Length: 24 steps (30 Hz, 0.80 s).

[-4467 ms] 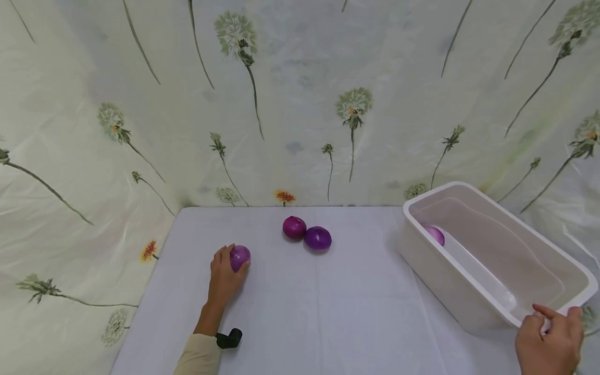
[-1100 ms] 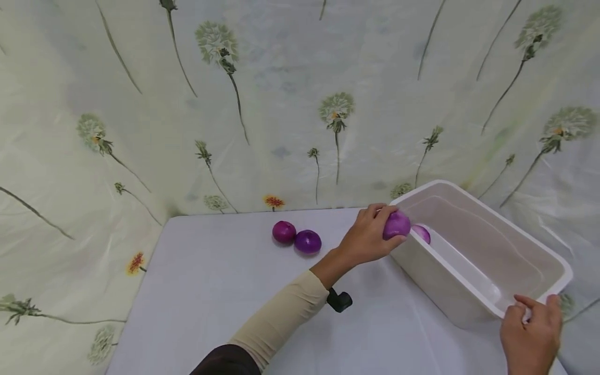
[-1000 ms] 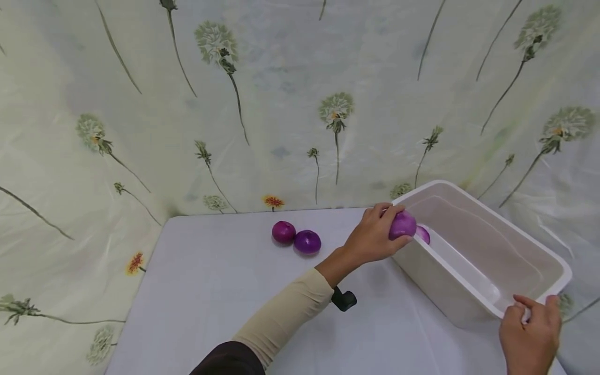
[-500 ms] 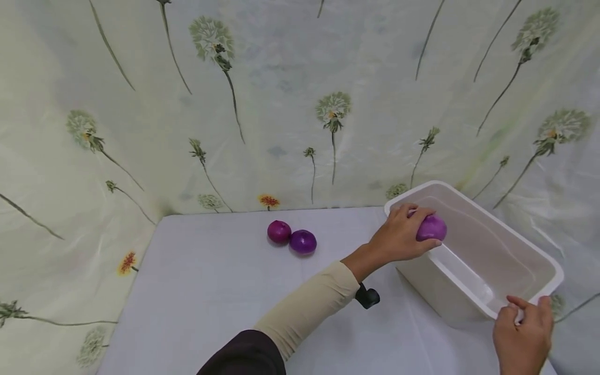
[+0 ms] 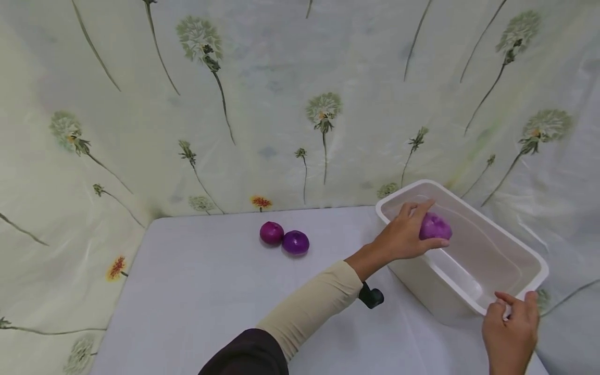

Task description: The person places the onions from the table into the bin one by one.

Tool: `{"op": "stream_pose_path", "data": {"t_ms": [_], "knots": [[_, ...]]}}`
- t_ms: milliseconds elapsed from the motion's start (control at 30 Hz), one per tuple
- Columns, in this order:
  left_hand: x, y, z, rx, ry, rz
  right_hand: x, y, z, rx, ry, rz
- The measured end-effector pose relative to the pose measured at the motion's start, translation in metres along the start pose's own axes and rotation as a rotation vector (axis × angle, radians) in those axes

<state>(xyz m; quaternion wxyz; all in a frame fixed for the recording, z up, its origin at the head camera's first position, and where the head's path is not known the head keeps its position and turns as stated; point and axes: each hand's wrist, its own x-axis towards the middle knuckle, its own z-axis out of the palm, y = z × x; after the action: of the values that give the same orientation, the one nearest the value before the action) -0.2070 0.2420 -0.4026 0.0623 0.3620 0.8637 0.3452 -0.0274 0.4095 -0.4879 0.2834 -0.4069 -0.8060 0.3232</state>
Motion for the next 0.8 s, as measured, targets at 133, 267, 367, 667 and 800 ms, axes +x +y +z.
{"op": "stream_pose_path", "data": {"t_ms": [133, 267, 367, 667, 800], "knots": [[-0.003, -0.007, 0.001, 0.056, -0.038, -0.005, -0.001, -0.001, 0.003, -0.007, 0.005, -0.015], [-0.005, -0.015, 0.002, 0.107, -0.033, 0.003, -0.002, -0.005, 0.003, -0.025, 0.001, 0.008], [-0.006, -0.022, 0.001, 0.123, -0.017, 0.008, -0.002, -0.006, 0.004, -0.033, -0.003, 0.015], [-0.018, -0.044, -0.004, 0.100, 0.000, -0.001, -0.002, -0.002, 0.004, -0.011, 0.021, -0.027], [-0.027, -0.056, -0.009, 0.102, 0.014, -0.014, -0.002, 0.001, 0.004, 0.013, 0.042, -0.057]]}}
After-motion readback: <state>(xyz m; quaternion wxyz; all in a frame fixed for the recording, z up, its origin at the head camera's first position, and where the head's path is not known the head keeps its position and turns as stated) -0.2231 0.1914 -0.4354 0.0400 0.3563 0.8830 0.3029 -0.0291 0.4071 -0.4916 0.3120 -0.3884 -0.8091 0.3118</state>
